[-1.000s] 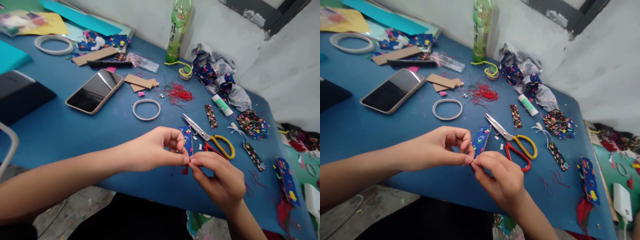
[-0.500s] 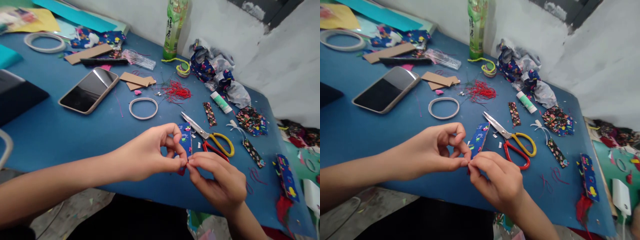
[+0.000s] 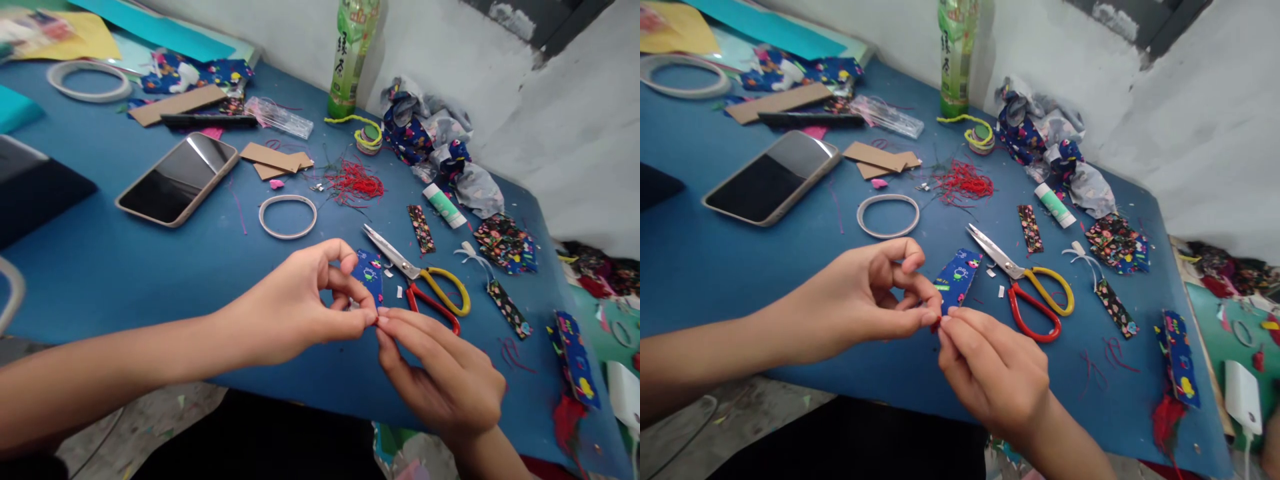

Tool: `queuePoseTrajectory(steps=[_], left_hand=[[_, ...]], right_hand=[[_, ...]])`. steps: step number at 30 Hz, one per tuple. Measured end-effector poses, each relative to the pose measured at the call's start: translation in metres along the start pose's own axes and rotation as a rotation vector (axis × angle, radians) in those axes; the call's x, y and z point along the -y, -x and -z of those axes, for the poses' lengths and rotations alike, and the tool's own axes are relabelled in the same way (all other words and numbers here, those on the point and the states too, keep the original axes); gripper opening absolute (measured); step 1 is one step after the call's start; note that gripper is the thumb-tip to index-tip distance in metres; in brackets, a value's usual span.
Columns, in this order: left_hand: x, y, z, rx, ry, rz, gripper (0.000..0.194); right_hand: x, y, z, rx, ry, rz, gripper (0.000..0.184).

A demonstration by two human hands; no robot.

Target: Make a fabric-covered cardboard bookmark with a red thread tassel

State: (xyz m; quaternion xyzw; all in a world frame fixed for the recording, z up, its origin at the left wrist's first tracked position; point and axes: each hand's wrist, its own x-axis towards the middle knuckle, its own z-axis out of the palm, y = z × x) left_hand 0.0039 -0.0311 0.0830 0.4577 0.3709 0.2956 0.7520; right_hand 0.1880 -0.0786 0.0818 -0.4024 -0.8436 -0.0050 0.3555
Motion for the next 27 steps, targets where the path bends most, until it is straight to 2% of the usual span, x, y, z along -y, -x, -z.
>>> queuePoseTrajectory(steps=[10,18,23,27], left_hand=[[0.002,0.004,-0.007,-0.092,-0.056,-0.116,0.041],[0.009,0.008,-0.013,-0.232,-0.204,-0.209,0.038],[0.015,0.009,-0.013,-0.232,-0.296,-0.280,0.036],[0.014,0.010,-0.010,-0.203,-0.507,-0.416,0.025]], right_hand=[[0.005,-0.004,-0.002,-0.034,-0.010,-0.089,0.013],[0.007,0.000,-0.006,-0.031,0.170,-0.056,0.014],[0.004,0.002,-0.009,-0.047,0.210,-0.029,0.011],[0.003,0.000,-0.010,-0.026,0.140,-0.043,0.009]])
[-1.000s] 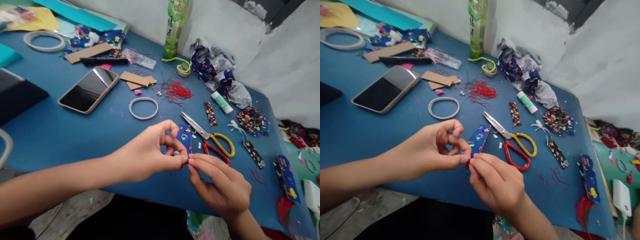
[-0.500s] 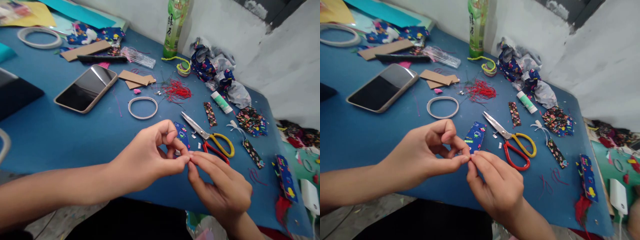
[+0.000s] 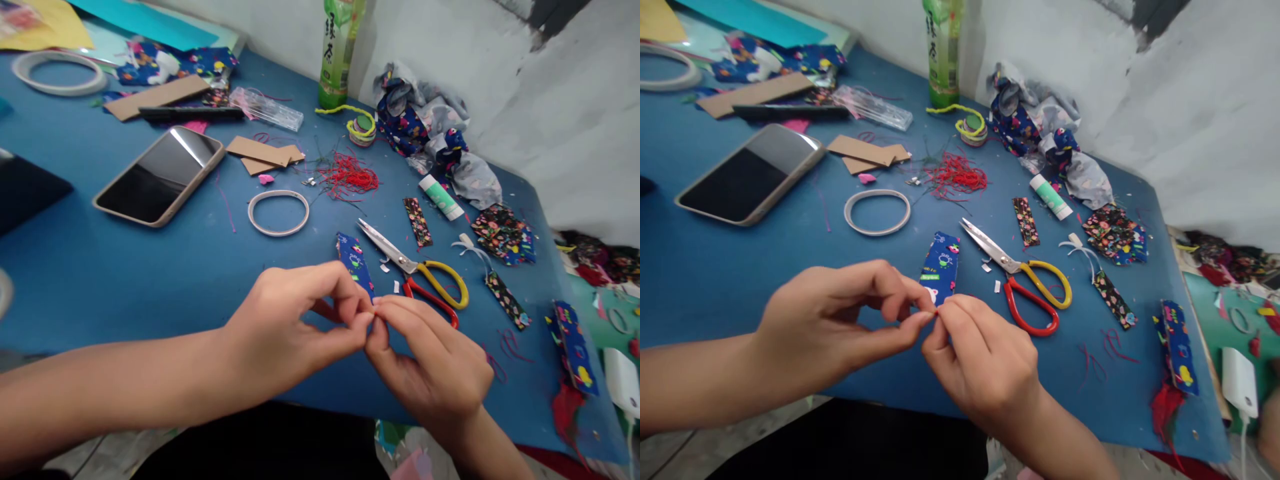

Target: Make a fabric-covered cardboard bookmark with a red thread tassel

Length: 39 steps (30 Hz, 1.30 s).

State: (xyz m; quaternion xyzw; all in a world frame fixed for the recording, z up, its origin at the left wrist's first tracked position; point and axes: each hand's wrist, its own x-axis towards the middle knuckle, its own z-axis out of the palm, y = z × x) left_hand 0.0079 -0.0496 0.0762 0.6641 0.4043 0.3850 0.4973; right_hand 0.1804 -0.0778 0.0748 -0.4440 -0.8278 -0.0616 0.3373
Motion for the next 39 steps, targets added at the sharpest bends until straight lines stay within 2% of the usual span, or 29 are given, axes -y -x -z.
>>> queuePoseTrajectory(steps=[4,7,11,18,22,31,35,39], left_hand=[[0.001,-0.001,0.005,0.008,-0.273,-0.208,0.009],[0.002,-0.002,0.007,-0.004,-0.385,-0.359,0.001],[0.005,-0.001,0.007,0.001,-0.433,-0.512,0.007],[0.010,0.000,0.006,-0.043,-0.527,-0.668,0.008],[0.006,-0.002,0.007,-0.044,-0.470,-0.619,0.005],[0.005,0.000,0.003,-0.053,-0.217,-0.376,0.006],[0.004,0.000,0.003,-0.055,-0.176,-0.298,0.008],[0.003,0.001,0.002,-0.059,-0.148,-0.241,0.009]], right_hand=[[0.000,0.000,0.000,0.027,-0.044,0.005,0.009],[-0.001,0.000,0.000,0.033,-0.069,0.003,0.010],[-0.002,-0.004,0.000,0.057,-0.145,-0.035,0.012],[-0.004,-0.006,0.000,0.083,-0.249,-0.091,0.011],[-0.004,-0.004,0.000,0.081,-0.263,-0.064,0.011],[-0.001,0.003,-0.003,0.024,-0.220,-0.090,0.016],[-0.001,0.003,0.002,-0.005,-0.099,0.001,0.015],[-0.001,0.002,0.008,0.018,-0.028,0.073,0.018]])
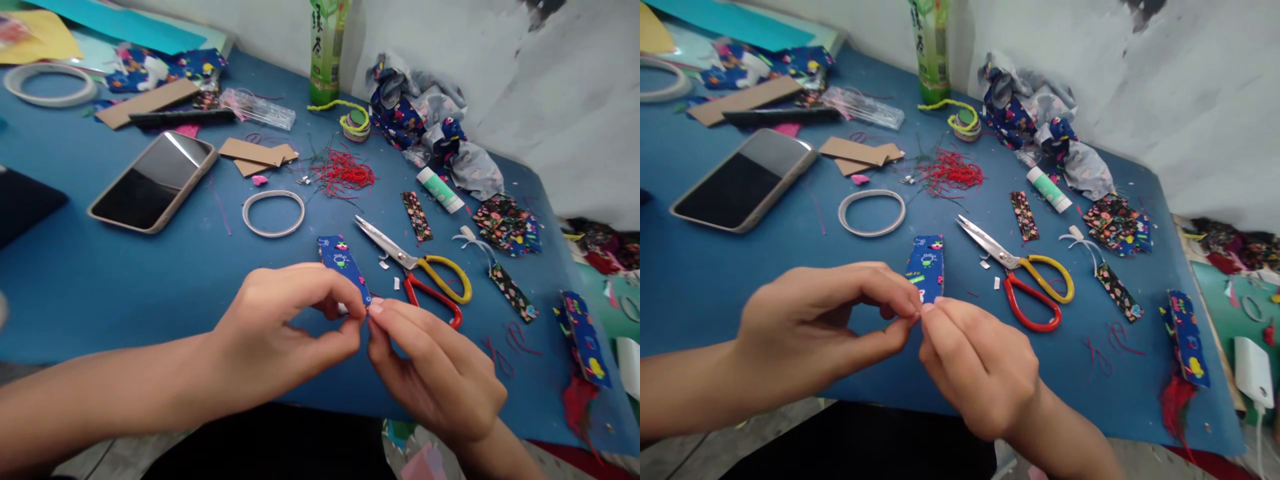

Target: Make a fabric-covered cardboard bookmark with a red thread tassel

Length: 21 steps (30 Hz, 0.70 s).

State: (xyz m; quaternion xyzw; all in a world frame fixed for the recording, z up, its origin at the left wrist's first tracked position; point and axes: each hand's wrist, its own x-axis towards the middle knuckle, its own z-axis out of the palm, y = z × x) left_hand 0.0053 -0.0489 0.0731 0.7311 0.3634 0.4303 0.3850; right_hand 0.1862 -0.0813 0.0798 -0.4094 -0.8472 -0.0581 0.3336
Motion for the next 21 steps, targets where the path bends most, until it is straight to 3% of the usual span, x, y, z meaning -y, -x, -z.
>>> queuePoseTrajectory(steps=[8,21], left_hand=[[-0.002,0.000,-0.005,-0.050,0.146,0.169,0.018],[-0.004,-0.003,-0.005,-0.026,0.177,0.263,0.030]], right_hand=[[-0.004,0.003,-0.010,0.004,0.003,0.002,0.011],[-0.005,0.001,-0.013,0.022,-0.077,-0.026,0.009]])
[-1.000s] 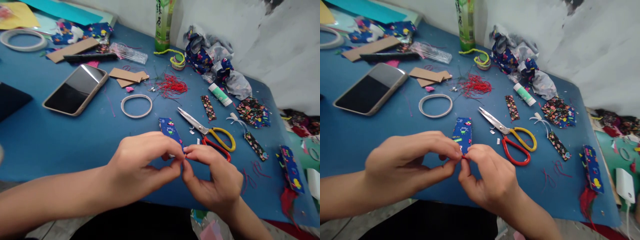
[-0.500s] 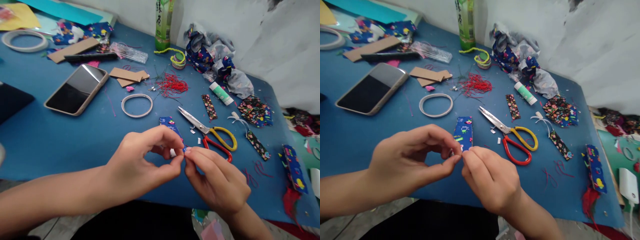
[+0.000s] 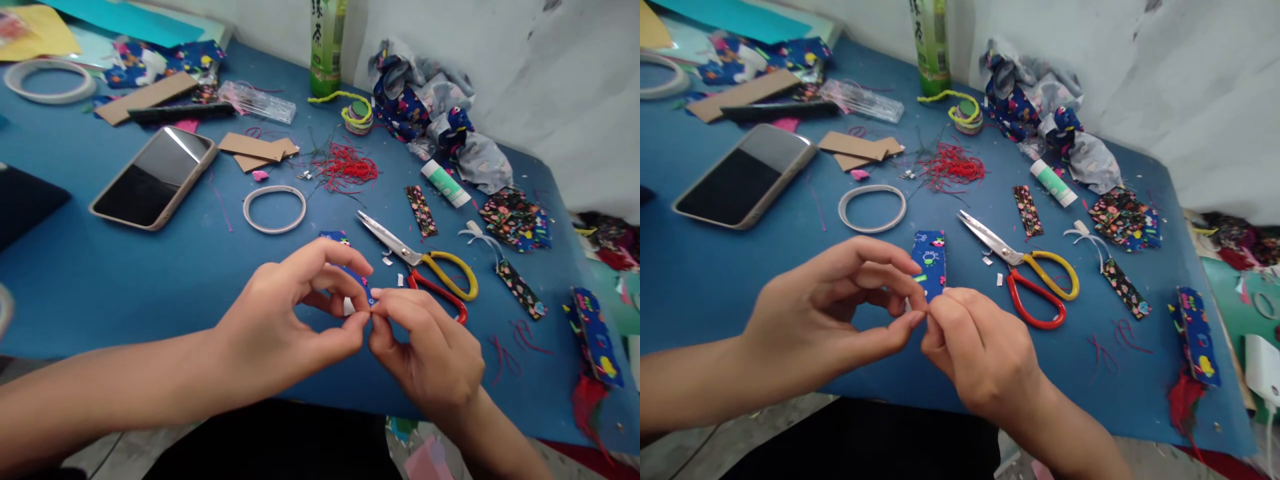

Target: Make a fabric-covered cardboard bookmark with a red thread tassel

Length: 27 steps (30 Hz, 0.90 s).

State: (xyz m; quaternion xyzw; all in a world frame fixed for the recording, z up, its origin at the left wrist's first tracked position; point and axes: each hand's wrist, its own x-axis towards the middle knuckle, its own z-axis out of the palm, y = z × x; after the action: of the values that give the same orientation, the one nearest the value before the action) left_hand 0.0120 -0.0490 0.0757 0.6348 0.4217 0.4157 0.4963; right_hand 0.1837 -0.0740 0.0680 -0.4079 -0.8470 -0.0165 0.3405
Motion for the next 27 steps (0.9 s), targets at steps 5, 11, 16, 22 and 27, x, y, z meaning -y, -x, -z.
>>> queuePoseTrajectory(steps=[5,11,16,22,27], left_hand=[[0.0015,0.0002,-0.0007,0.018,0.016,-0.029,0.030],[0.0006,-0.0049,-0.0020,0.051,0.123,0.064,0.024],[0.0012,-0.0092,-0.0007,0.062,0.183,0.119,0.022],[0.0034,-0.0091,-0.0005,0.081,0.241,0.132,0.024],[0.0045,-0.0089,-0.0014,0.072,0.258,0.130,0.024]], right_hand=[[-0.0013,0.0015,0.0000,0.006,0.000,-0.021,0.010],[-0.0047,0.0013,-0.0004,-0.018,0.078,0.026,0.010],[-0.0050,-0.0022,0.0007,-0.070,0.115,0.047,0.012],[-0.0016,-0.0021,0.0008,-0.123,0.077,0.039,0.013],[0.0010,-0.0039,-0.0003,-0.153,0.078,0.025,0.015]])
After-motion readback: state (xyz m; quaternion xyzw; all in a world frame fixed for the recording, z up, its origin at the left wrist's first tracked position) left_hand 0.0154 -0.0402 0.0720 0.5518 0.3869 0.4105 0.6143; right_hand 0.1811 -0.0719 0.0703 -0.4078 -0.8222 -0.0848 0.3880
